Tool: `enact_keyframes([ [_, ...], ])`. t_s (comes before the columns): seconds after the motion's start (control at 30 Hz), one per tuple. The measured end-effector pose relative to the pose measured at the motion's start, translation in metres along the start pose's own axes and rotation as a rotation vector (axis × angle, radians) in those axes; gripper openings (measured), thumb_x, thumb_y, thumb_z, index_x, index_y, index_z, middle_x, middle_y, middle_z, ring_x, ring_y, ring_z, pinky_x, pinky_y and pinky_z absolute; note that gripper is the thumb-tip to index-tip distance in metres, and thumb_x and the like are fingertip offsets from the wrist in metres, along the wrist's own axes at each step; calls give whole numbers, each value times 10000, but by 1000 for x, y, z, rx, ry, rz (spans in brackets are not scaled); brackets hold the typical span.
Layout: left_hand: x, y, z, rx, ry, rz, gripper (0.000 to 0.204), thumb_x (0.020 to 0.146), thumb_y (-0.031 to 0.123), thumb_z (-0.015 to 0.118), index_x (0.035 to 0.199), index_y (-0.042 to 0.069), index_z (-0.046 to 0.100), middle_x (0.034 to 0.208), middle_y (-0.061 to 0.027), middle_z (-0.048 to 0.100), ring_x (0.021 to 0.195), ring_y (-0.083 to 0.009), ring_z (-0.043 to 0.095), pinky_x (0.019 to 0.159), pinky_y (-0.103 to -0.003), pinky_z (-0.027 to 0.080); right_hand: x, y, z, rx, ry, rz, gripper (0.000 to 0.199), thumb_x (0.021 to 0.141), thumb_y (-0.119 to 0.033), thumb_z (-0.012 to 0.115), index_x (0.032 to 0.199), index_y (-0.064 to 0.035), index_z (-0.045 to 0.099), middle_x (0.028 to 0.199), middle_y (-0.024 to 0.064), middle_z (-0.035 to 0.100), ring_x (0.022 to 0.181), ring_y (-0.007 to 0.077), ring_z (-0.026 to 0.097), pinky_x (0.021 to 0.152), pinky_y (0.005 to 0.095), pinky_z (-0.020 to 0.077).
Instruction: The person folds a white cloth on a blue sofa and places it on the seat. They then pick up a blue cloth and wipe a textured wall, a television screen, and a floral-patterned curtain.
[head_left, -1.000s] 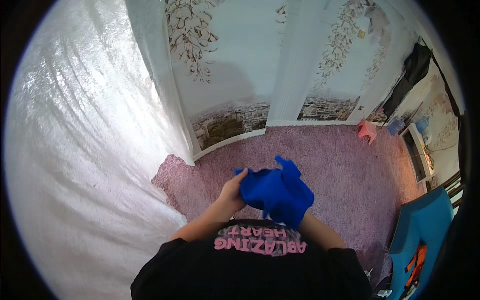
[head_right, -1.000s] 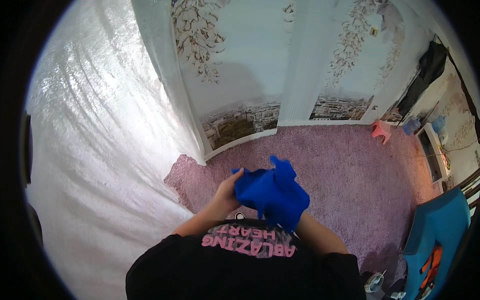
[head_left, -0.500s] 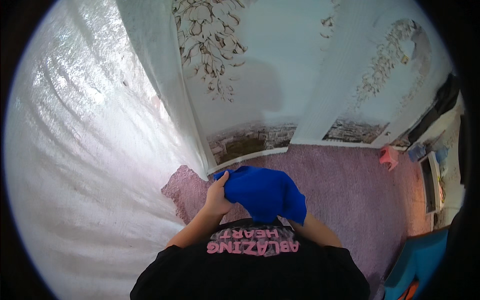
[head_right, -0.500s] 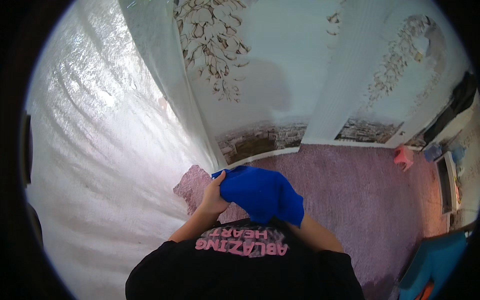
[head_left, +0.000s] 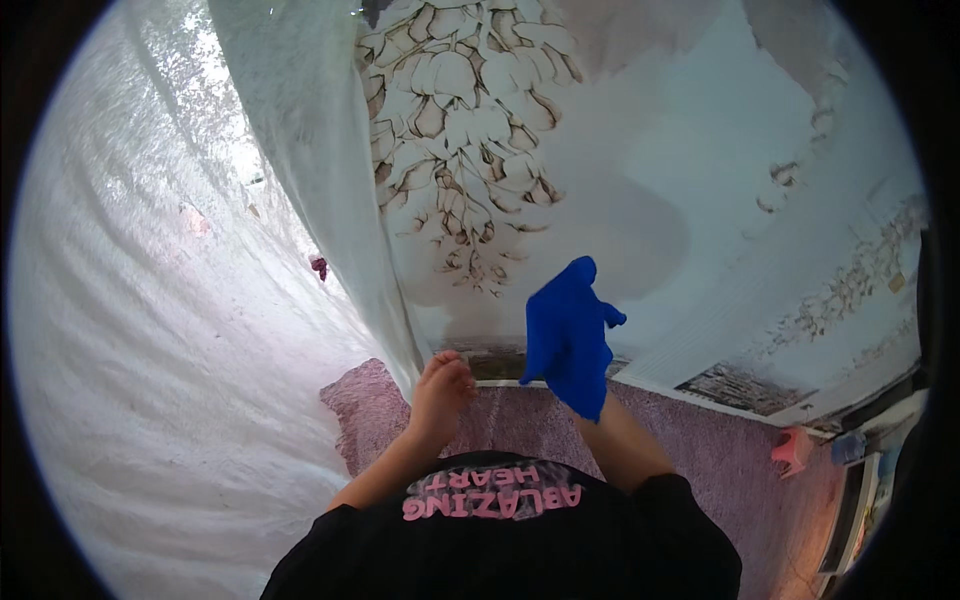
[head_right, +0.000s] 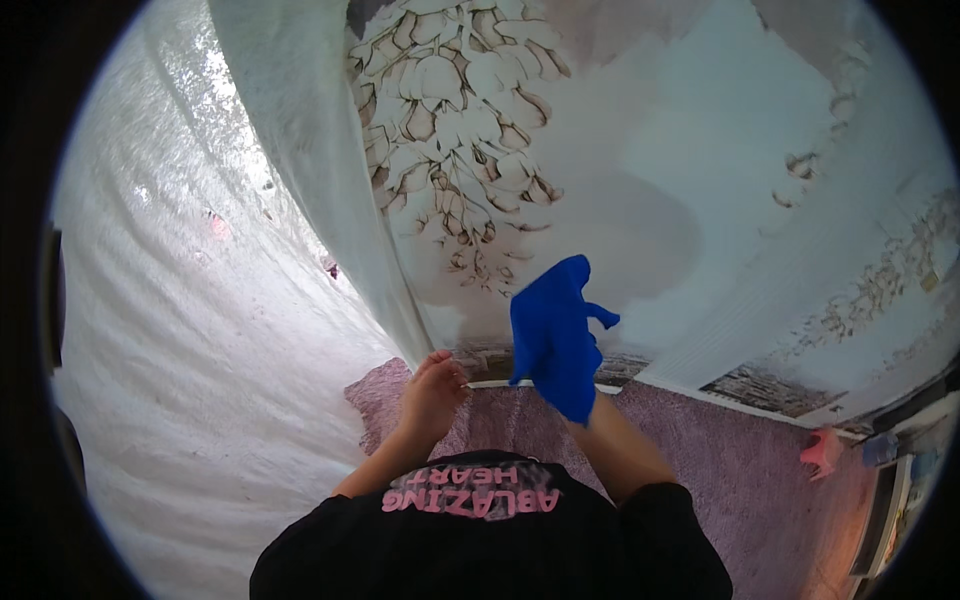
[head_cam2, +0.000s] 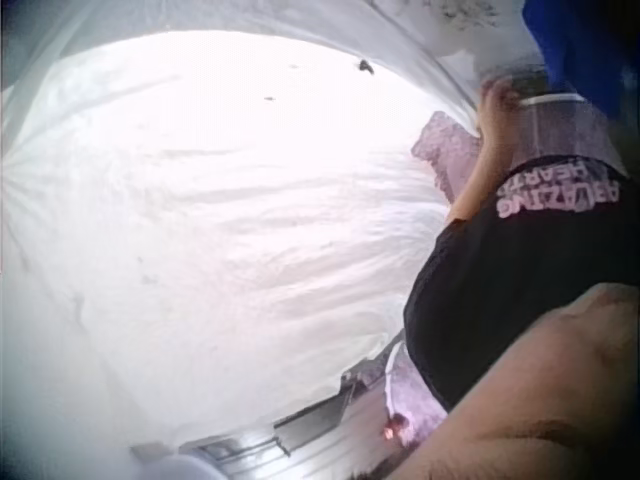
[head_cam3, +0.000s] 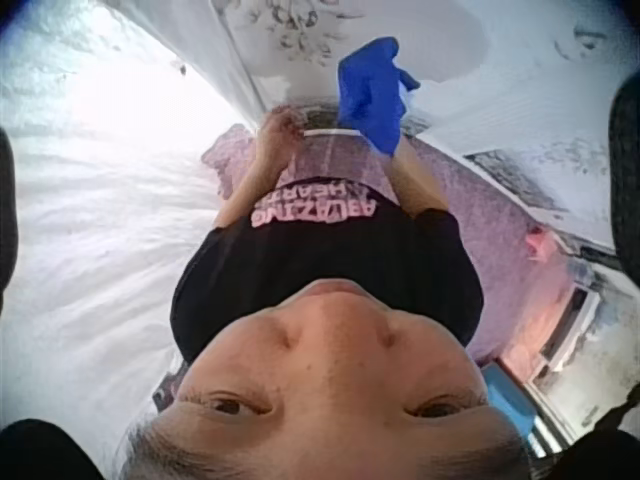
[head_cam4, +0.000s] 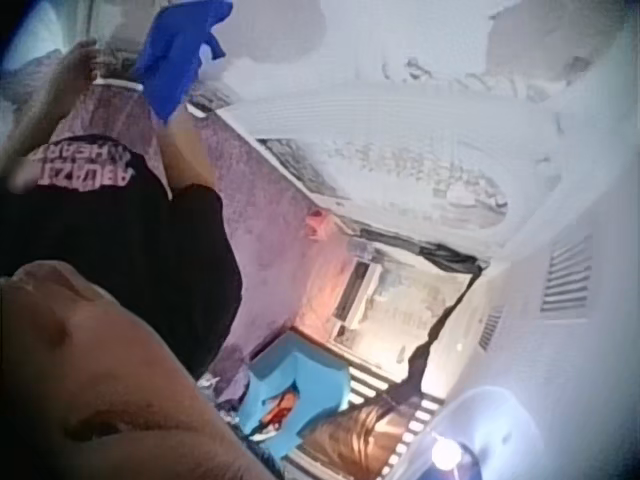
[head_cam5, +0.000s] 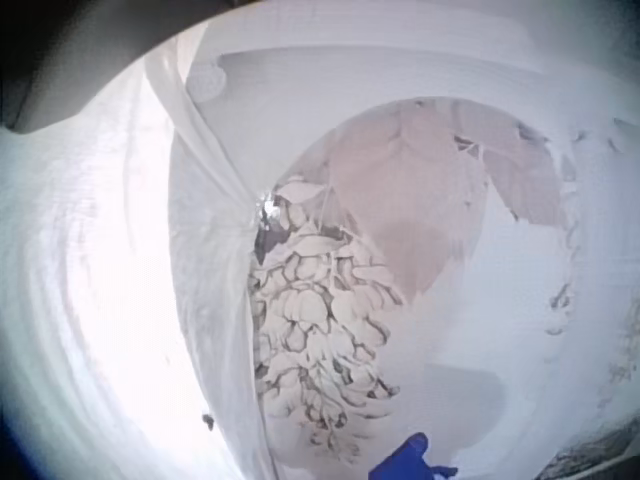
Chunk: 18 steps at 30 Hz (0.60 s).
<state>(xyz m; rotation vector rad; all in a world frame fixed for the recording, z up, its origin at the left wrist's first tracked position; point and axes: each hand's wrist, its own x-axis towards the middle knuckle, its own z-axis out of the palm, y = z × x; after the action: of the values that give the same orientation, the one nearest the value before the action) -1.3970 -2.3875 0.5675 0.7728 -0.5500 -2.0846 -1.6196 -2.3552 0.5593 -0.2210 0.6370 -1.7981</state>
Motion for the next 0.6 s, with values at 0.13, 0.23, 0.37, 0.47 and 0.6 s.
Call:
enact_keyframes([
  [0.13, 24, 11, 27, 325, -217, 76, 122, 955, 56, 540, 1071, 91, 548, 897, -25, 593, 818, -149, 593, 746, -289, 496, 94, 20, -11, -226, -120, -3, 384, 959, -378, 559, 1272, -159, 529, 1129, 59, 604, 1055, 222, 568, 938, 362, 453],
  [0.23, 55, 32, 32, 439, -268, 78, 82, 967, 70, 543, 1040, 64, 579, 913, -25, 617, 851, -120, 605, 765, -258, 494, 127, 31, 42, -770, -210, -259, 381, 953, -372, 560, 1264, -151, 539, 1149, 71, 597, 1073, 236, 563, 951, 382, 447],
  [0.37, 99, 61, 2, 565, -349, 98, 104, 976, 89, 550, 1055, 43, 599, 946, -31, 631, 847, -131, 603, 783, -270, 485, 179, 56, 110, -1713, -375, -797, 379, 946, -363, 562, 1252, -140, 551, 1176, 87, 587, 1097, 254, 556, 967, 409, 438],
  [0.47, 122, 88, -5, 530, -317, 92, 106, 974, 84, 549, 1051, 37, 603, 961, -42, 630, 877, -138, 603, 802, -280, 481, 209, 68, 149, -1947, -451, -991, 377, 941, -357, 564, 1244, -132, 561, 1196, 99, 580, 1116, 268, 551, 980, 429, 432],
  [0.6, 156, 122, -10, 577, -331, 172, 105, 970, 78, 549, 1047, 34, 607, 981, -57, 625, 930, -145, 599, 815, -285, 479, 259, 113, 121, -1886, -714, -965, 435, 859, -279, 614, 1269, -139, 590, 1331, 110, 558, 1189, 289, 541, 1006, 447, 420],
])
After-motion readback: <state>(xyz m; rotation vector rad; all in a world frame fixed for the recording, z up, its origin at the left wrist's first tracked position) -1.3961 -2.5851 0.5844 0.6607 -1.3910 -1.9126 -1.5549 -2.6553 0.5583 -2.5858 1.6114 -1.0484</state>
